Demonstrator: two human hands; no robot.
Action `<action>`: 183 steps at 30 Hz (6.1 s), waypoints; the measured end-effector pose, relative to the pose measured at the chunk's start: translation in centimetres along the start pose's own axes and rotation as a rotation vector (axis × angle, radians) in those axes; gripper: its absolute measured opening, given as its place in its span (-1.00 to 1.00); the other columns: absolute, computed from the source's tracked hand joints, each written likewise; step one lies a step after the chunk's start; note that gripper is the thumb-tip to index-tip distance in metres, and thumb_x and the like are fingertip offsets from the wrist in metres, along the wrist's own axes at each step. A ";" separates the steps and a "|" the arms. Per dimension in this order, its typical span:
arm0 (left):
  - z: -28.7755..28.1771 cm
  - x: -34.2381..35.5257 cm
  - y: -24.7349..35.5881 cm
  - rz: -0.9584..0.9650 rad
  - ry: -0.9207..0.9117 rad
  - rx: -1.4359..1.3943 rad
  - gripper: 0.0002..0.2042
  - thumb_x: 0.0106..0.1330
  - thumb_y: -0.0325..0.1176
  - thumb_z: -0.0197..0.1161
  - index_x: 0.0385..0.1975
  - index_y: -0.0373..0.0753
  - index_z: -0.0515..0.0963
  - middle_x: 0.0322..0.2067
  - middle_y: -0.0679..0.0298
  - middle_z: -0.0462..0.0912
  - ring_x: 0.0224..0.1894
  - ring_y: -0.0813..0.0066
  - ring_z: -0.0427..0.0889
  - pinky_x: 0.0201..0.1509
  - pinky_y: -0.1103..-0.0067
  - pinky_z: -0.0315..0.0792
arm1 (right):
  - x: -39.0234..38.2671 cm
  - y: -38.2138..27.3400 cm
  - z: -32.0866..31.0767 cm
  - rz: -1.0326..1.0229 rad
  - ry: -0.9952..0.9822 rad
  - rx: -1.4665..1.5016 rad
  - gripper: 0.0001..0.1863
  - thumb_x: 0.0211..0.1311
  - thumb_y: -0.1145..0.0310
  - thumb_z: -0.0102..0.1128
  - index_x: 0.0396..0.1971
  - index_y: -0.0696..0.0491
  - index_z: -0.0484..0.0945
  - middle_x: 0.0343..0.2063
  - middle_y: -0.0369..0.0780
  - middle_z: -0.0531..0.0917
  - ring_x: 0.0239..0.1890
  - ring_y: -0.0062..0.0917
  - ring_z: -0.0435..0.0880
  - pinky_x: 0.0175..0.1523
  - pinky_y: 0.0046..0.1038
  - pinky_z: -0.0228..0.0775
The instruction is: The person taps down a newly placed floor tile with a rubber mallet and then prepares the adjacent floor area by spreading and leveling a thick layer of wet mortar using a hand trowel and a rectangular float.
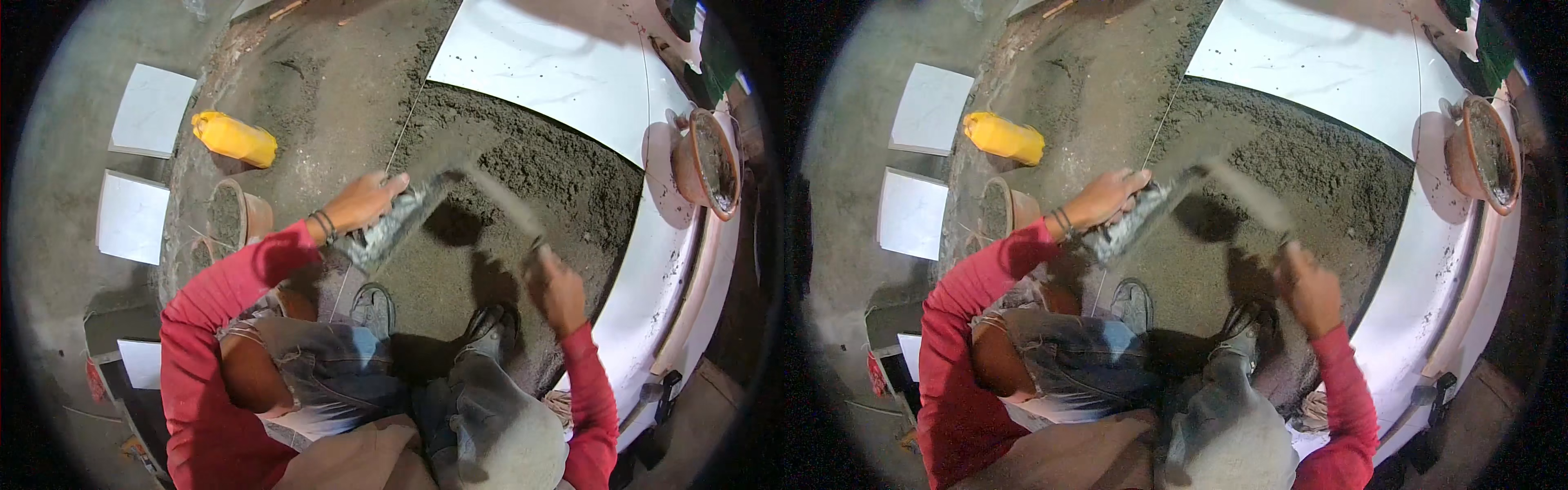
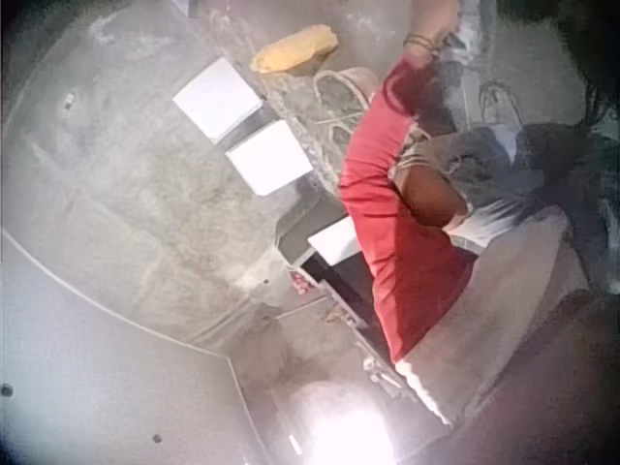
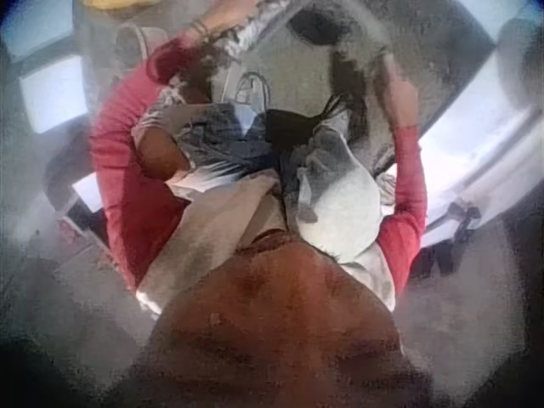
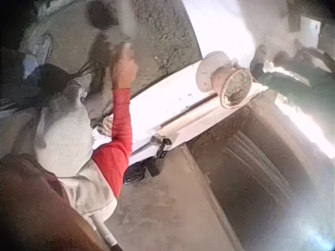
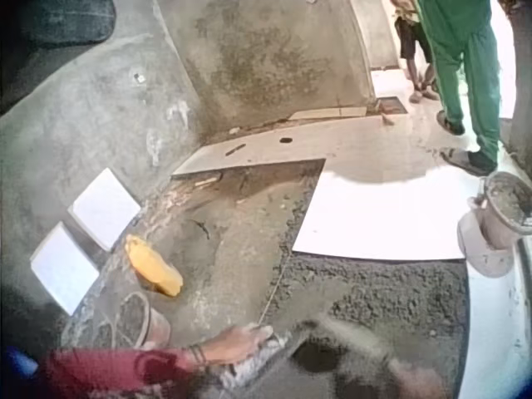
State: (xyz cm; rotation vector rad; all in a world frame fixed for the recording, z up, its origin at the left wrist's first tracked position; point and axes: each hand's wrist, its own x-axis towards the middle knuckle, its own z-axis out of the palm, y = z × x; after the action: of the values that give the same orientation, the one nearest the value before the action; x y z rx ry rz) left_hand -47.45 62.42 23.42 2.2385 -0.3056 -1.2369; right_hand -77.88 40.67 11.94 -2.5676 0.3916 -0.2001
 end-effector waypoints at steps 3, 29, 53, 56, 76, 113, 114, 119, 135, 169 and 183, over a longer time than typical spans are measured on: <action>0.1 2.6 0.4 0.173 0.155 0.216 -0.51 0.43 0.11 0.05 -0.25 -0.32 0.47 -0.64 0.37 0.42 -0.71 0.67 0.30 -0.68 0.60 0.18 | -3.1 -5.4 0.5 -0.214 -0.144 -0.098 -0.56 0.21 0.27 0.17 0.10 -0.15 0.37 -0.34 -0.12 0.64 -0.59 -0.26 0.65 -0.57 -0.26 0.45; -0.1 -2.3 -5.0 0.604 0.263 0.569 -0.65 0.29 -0.05 0.28 -0.23 -0.26 0.54 -0.48 -0.06 0.64 -0.37 -0.10 0.65 -0.34 0.24 0.48 | 5.1 -11.1 4.3 -0.007 -0.192 -0.065 -0.63 0.34 0.17 0.07 0.06 -0.06 0.29 -0.41 0.01 0.66 -0.53 -0.09 0.67 -0.51 -0.09 0.46; -1.2 0.3 -5.3 -0.168 -0.395 -0.751 -0.65 0.43 0.09 0.09 -0.37 -0.07 0.40 -0.65 0.59 0.26 -0.77 0.84 0.10 -0.76 0.76 0.01 | -0.2 -8.2 7.7 0.012 -0.066 0.042 -0.77 0.23 0.18 0.18 -0.24 -0.02 0.44 -0.40 -0.10 0.59 -0.48 -0.20 0.65 -0.48 -0.22 0.45; -0.8 -0.4 -5.8 -0.249 -0.523 -0.850 -0.66 0.44 0.08 0.08 -0.34 -0.08 0.38 -0.65 0.59 0.25 -0.77 0.87 0.08 -0.78 0.83 -0.01 | 3.4 -4.0 7.2 0.275 0.101 0.144 -0.78 0.23 0.21 0.20 -0.27 -0.02 0.43 -0.43 -0.07 0.59 -0.49 -0.15 0.64 -0.48 -0.20 0.44; -0.6 3.3 -10.4 -0.156 -0.098 -0.640 -0.43 0.38 0.23 -0.07 0.05 -0.14 0.53 -0.16 0.26 0.62 -0.19 0.50 0.59 -0.03 0.52 0.48 | -1.6 -12.0 5.9 -0.372 -0.077 0.095 -0.77 0.13 0.13 0.24 -0.37 -0.07 0.47 -0.50 -0.23 0.44 -0.52 -0.35 0.62 -0.54 -0.34 0.43; -5.2 4.6 7.1 0.521 0.395 -1.550 -0.66 0.34 0.01 0.02 -0.58 -0.04 0.23 -0.72 0.49 0.22 -0.72 0.64 0.19 -0.61 0.64 0.16 | 4.8 -15.6 2.5 0.138 -0.020 0.426 -0.74 0.35 0.24 0.15 -0.28 0.13 0.38 -0.62 0.06 0.57 -0.58 0.03 0.59 -0.50 -0.09 0.41; -5.4 4.5 7.1 0.452 0.418 -1.583 -0.66 0.34 0.01 0.02 -0.58 -0.04 0.23 -0.72 0.49 0.22 -0.72 0.64 0.19 -0.61 0.64 0.16 | 4.7 -15.5 2.2 0.227 0.034 0.520 -0.74 0.35 0.23 0.15 -0.30 0.12 0.36 -0.59 0.06 0.58 -0.57 0.02 0.59 -0.50 -0.09 0.41; -5.1 4.5 7.4 0.340 0.091 -1.799 -0.62 0.35 -0.07 0.04 -0.70 -0.02 0.20 -0.74 0.49 0.22 -0.69 0.64 0.25 -0.55 0.64 0.22 | 5.5 -13.9 3.4 0.182 -0.030 0.085 -0.69 0.34 0.12 0.14 -0.28 0.07 0.36 -0.53 0.03 0.61 -0.54 0.00 0.61 -0.48 -0.07 0.44; -5.1 4.4 -0.4 1.197 0.525 1.126 -0.64 -0.01 -0.56 0.33 -0.21 -0.05 0.46 -0.15 0.31 0.45 0.06 0.31 0.46 0.34 0.17 0.21 | 0.6 -3.7 -4.7 0.179 0.189 -0.027 -0.78 0.12 0.41 0.34 -0.35 0.09 0.44 -0.45 -0.08 0.55 -0.50 -0.13 0.58 -0.43 -0.27 0.41; 2.9 0.6 -2.2 1.416 0.170 0.813 -0.82 0.11 -0.47 0.27 -0.37 -0.14 0.39 -0.16 0.27 0.45 0.10 0.30 0.47 0.43 -0.02 0.17 | 3.0 6.0 -0.7 0.403 -0.069 0.026 -0.62 0.29 0.12 0.19 -0.02 0.00 0.39 -0.43 -0.01 0.66 -0.42 -0.02 0.66 -0.31 -0.06 0.48; -5.4 -0.7 -11.5 0.468 0.809 0.120 -0.76 0.21 -0.37 0.34 -0.38 -0.26 0.37 -0.56 0.24 0.46 -0.50 0.48 0.53 -0.43 0.44 0.40 | 13.8 2.7 1.1 0.048 -0.022 -0.342 -0.66 0.41 0.06 0.02 -0.03 0.00 0.42 -0.51 -0.12 0.67 -0.60 -0.22 0.66 -0.63 -0.19 0.42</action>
State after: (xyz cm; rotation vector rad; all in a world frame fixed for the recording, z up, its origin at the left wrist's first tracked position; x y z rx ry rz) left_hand -44.05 74.09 19.61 2.3680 -0.5380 -0.0424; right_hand -65.24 34.68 10.47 -2.8887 0.5164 -0.0930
